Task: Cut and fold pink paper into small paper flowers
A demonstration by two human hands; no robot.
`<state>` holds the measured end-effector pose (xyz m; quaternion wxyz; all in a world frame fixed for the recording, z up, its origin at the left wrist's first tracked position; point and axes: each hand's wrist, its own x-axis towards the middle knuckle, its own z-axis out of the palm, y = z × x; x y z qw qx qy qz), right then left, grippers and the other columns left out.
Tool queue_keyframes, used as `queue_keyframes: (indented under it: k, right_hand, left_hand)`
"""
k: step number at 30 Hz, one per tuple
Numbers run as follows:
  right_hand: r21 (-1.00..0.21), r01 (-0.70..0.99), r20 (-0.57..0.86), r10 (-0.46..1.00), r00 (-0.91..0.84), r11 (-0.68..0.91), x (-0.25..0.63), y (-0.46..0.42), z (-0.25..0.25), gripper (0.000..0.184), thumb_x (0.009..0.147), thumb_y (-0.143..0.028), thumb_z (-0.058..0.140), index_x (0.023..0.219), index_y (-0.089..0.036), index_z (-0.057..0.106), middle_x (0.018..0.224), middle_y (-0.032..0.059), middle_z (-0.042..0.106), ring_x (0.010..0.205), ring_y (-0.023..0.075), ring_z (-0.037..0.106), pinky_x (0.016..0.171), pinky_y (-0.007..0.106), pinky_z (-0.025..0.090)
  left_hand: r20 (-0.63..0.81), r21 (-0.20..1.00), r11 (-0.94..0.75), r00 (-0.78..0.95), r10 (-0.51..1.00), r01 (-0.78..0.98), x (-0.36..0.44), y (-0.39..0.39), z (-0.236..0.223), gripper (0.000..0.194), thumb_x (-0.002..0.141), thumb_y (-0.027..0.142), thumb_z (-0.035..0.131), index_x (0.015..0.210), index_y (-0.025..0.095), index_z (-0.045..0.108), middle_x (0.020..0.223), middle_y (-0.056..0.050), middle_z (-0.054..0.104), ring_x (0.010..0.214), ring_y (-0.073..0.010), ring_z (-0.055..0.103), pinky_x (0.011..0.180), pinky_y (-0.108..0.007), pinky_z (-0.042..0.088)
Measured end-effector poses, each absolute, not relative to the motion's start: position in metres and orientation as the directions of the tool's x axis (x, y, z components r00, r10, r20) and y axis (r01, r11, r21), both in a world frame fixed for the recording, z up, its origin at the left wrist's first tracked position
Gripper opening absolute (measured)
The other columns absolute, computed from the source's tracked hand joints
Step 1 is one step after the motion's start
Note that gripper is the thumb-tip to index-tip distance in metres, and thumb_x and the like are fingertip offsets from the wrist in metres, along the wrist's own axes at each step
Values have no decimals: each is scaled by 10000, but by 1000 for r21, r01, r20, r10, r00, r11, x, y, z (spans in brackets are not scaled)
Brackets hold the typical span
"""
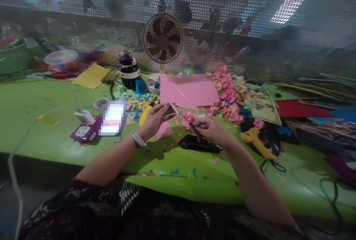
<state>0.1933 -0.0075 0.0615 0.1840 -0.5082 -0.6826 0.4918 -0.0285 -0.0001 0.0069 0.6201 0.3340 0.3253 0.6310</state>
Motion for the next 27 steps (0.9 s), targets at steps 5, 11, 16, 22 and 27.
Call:
queue_keyframes:
  k: [5,11,16,22,27]
  right_hand:
    - [-843,538,-255,871,-419,12,191,-9,65,459,653,-621,779,693,-196,612,582,-2,642,543,127,596,515,247,406]
    - [-843,538,-259,867,-426,13,189,-10,66,484,618,-631,795,696,-188,618,593,14,653,552,133,596,519,250,399]
    - [-830,558,-283,863,-418,-2,190,-10,66,483,636,-637,784,721,-190,621,626,25,673,553,131,589,493,241,378]
    - [-821,571,-280,862,-422,14,189,-11,66,466,663,-629,769,739,-190,635,608,15,652,506,114,528,462,243,342]
    - [-831,556,-272,864,-424,11,189,-11,67,486,652,-640,774,722,-184,621,588,2,630,506,107,531,479,240,348]
  left_hand:
    - [-4,802,-20,-39,999,-596,-27,0,7,158,767,299,805,821,169,733,832,-32,770,784,-142,730,848,-329,590]
    - [17,821,-40,-47,999,-569,-27,0,8,175,769,305,805,832,156,736,827,-35,768,758,-136,727,853,-335,597]
    - [72,834,-87,-49,996,-544,-27,0,7,288,702,387,851,842,157,748,821,-42,766,772,-157,729,849,-367,609]
    - [100,853,-119,-65,993,-509,-27,0,6,287,715,403,839,848,161,760,849,-53,769,775,-157,724,831,-360,607]
    - [116,861,-138,-76,990,-489,-27,0,6,265,738,388,823,848,154,762,823,-50,759,757,-148,714,832,-362,605]
